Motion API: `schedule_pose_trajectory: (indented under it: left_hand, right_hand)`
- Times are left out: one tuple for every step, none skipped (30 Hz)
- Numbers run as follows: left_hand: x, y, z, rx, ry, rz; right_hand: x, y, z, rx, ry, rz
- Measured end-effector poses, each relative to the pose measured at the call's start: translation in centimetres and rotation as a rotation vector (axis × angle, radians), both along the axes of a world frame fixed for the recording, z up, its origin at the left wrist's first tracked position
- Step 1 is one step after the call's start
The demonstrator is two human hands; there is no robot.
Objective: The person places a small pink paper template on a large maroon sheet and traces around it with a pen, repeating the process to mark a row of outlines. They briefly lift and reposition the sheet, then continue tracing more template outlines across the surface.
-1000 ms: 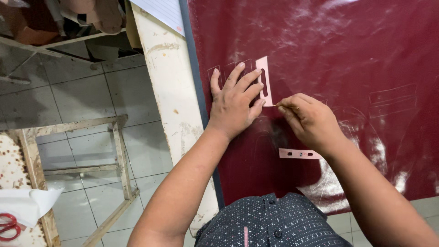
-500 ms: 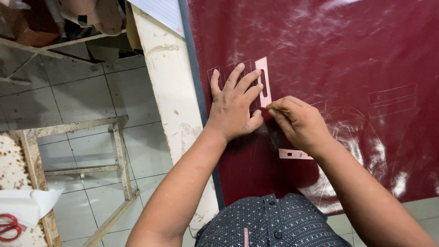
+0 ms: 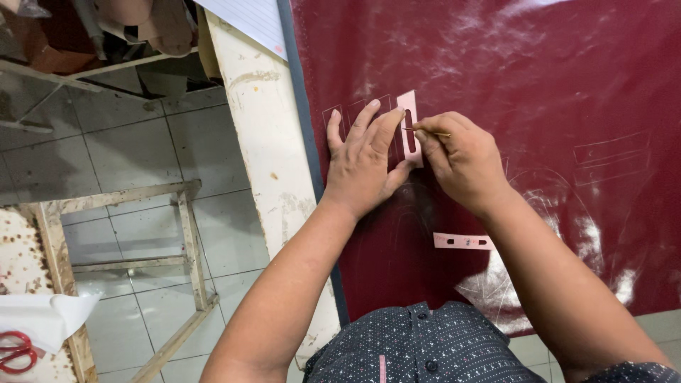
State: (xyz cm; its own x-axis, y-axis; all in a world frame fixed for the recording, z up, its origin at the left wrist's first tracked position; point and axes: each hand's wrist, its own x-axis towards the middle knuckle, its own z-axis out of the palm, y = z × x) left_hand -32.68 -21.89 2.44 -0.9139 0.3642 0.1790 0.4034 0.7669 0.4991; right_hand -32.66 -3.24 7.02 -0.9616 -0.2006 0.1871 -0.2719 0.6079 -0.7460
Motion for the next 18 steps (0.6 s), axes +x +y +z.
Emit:
schedule_pose_trajectory:
  left_hand:
    - [0.0,0.1,-0.2,0.004,0.010,0.000]
    - [0.0,0.1,-0.3,0.007,0.021,0.001]
    - [0.1,0.1,-0.3,0.010,0.032,-0.001]
    - [0.1,0.2,-0.4,0.005,0.027,-0.002]
    - [0.1,0.2,-0.5,0.000,0.024,-0.002]
    - [0.1,0.2,-0.5,-0.005,0.021,-0.002]
    - [0.1,0.3,-0.5,0.001,0.022,-0.002]
    - [0.0,0.4,-0.6,0.008,0.022,-0.003]
    - [0.0,0.4,-0.5,0.016,0.024,-0.002]
    - [-0.2,0.5,-0.6,0.013,0.028,-0.005]
    - [-0.2,0.5,-0.6,0.009,0.030,-0.007]
    - [-0.3,0.5,-0.6,0.006,0.030,-0.008]
    - [-0.3,0.5,-0.6,0.007,0.026,-0.006]
    - [-0.3,0.5,-0.5,0.007,0.022,-0.005]
    - [-0.3,0.5,-0.5,0.007,0.018,-0.003]
    - [-0.5,0.6,-0.5,0.005,0.017,-0.005]
    - [-0.6,0.7,-0.5,0.003,0.014,-0.007]
    - [-0.6,0.7,-0.5,0.001,0.010,-0.008]
  right_hand:
    - [0.0,0.1,0.0,0.006,0.008,-0.018]
    - [0.0,0.2,0.0,0.007,0.018,-0.018]
    - [0.1,0.2,-0.1,0.007,0.028,-0.019]
    - [0.2,0.2,-0.1,0.008,0.036,-0.022]
    - [0.3,0.2,-0.2,-0.003,0.024,-0.020]
    - [0.5,0.2,-0.3,-0.014,0.013,-0.018]
    - [0.6,0.3,-0.3,-0.026,-0.001,-0.017]
    - [0.7,0.3,-0.4,-0.011,0.001,-0.016]
    - [0.9,0.4,-0.4,0.003,0.005,-0.015]
    - [0.8,0.5,-0.5,0.019,0.012,-0.014]
    - [0.8,0.7,-0.5,0.003,0.004,-0.021]
    - [0.6,0.9,-0.6,-0.013,-0.006,-0.026]
    - [0.6,1.0,-0.6,-0.029,-0.015,-0.032]
    - [0.5,1.1,-0.7,-0.016,-0.017,-0.018]
    - [0.6,1.2,-0.6,-0.003,-0.019,-0.004]
    - [0.5,1.2,-0.6,0.009,-0.018,0.010]
    - [0.6,1.2,-0.5,0.027,-0.031,0.038]
    - [1.0,1.0,-0.5,0.045,-0.044,0.067]
